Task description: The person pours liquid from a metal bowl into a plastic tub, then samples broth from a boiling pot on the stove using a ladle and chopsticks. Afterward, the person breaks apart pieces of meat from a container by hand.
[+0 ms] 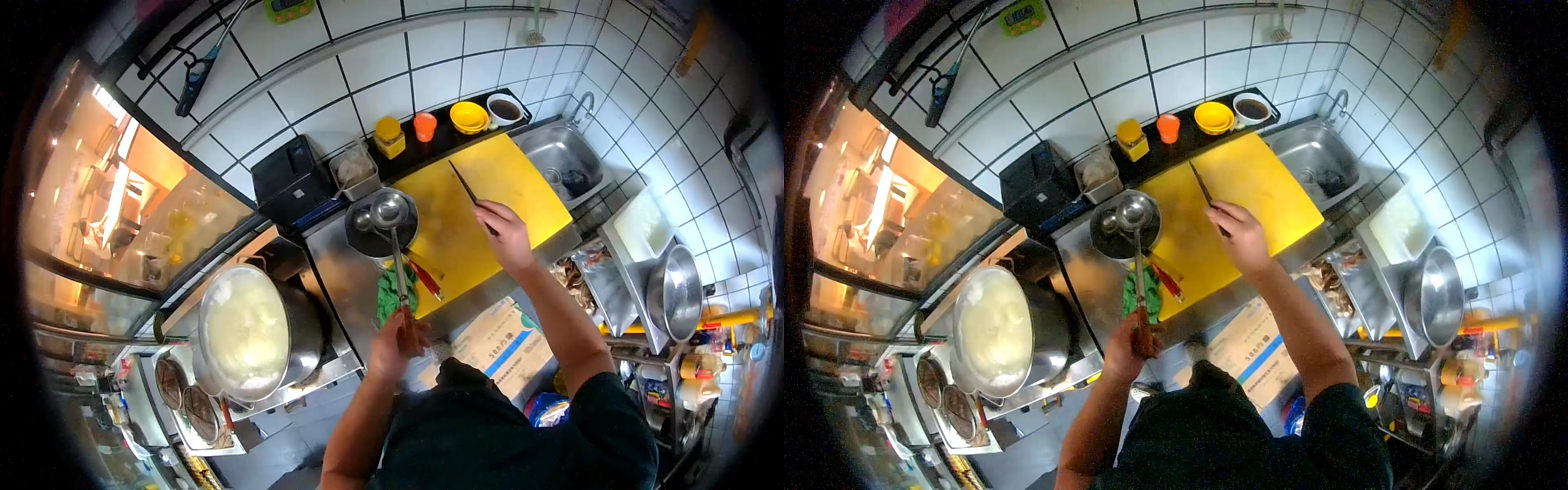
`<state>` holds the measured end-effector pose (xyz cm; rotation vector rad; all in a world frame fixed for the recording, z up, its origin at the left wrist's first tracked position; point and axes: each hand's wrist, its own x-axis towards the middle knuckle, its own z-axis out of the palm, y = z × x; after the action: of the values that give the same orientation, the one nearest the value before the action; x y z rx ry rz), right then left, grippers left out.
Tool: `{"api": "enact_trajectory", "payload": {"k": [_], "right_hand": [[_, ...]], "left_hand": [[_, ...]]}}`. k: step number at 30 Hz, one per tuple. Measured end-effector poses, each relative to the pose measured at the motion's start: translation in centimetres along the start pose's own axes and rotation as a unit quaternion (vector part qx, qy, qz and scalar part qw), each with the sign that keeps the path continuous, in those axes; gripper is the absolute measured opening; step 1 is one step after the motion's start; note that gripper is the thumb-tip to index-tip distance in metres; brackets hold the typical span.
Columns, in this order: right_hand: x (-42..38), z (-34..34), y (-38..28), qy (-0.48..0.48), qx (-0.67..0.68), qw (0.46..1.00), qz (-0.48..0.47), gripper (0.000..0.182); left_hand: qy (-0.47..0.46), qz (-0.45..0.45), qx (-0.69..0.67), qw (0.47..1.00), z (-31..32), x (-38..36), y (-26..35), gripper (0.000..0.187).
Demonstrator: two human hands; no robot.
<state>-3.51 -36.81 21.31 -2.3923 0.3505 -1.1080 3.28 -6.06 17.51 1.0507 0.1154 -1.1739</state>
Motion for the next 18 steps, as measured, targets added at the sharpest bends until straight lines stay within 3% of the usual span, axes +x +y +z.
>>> {"api": "enact_trajectory", "payload": {"k": [1, 4, 6, 10, 14, 17, 18], "right_hand": [[1.0, 1.5, 1.5, -0.011, -0.017, 0.999, -0.033, 0.018], [3.3, 5.7, 6.1, -0.067, -0.070, 0.994, -0.055, 0.044], [4.5, 9.7, 10.4, -0.106, -0.123, 0.987, -0.009, 0.048], [7.7, 13.0, 13.8, -0.088, -0.199, 0.973, -0.070, 0.038], [8.9, 15.2, 15.7, -0.178, -0.207, 0.961, -0.042, 0.047], [9.4, 14.9, 14.7, -0.207, -0.204, 0.956, -0.045, 0.056], [9.1, 14.5, 14.2, -0.200, -0.228, 0.951, -0.057, 0.059]], "left_hand": [[0.021, -0.025, 0.009, 0.999, -0.2, 0.4, -0.3, 0.048], [0.008, -0.041, 0.001, 0.999, 0.2, 0.0, 0.0, 0.048], [0.005, -0.042, -0.014, 0.999, 0.7, 0.2, 0.2, 0.058], [0.011, -0.052, -0.023, 0.998, 0.1, 0.2, -0.5, 0.070], [0.001, 0.004, -0.008, 1.000, -0.3, -0.6, -0.7, 0.082], [0.029, -0.016, -0.042, 0.999, -1.1, -0.4, -0.9, 0.065], [0.030, -0.018, -0.032, 0.999, -1.2, -0.5, -0.9, 0.069]]}}
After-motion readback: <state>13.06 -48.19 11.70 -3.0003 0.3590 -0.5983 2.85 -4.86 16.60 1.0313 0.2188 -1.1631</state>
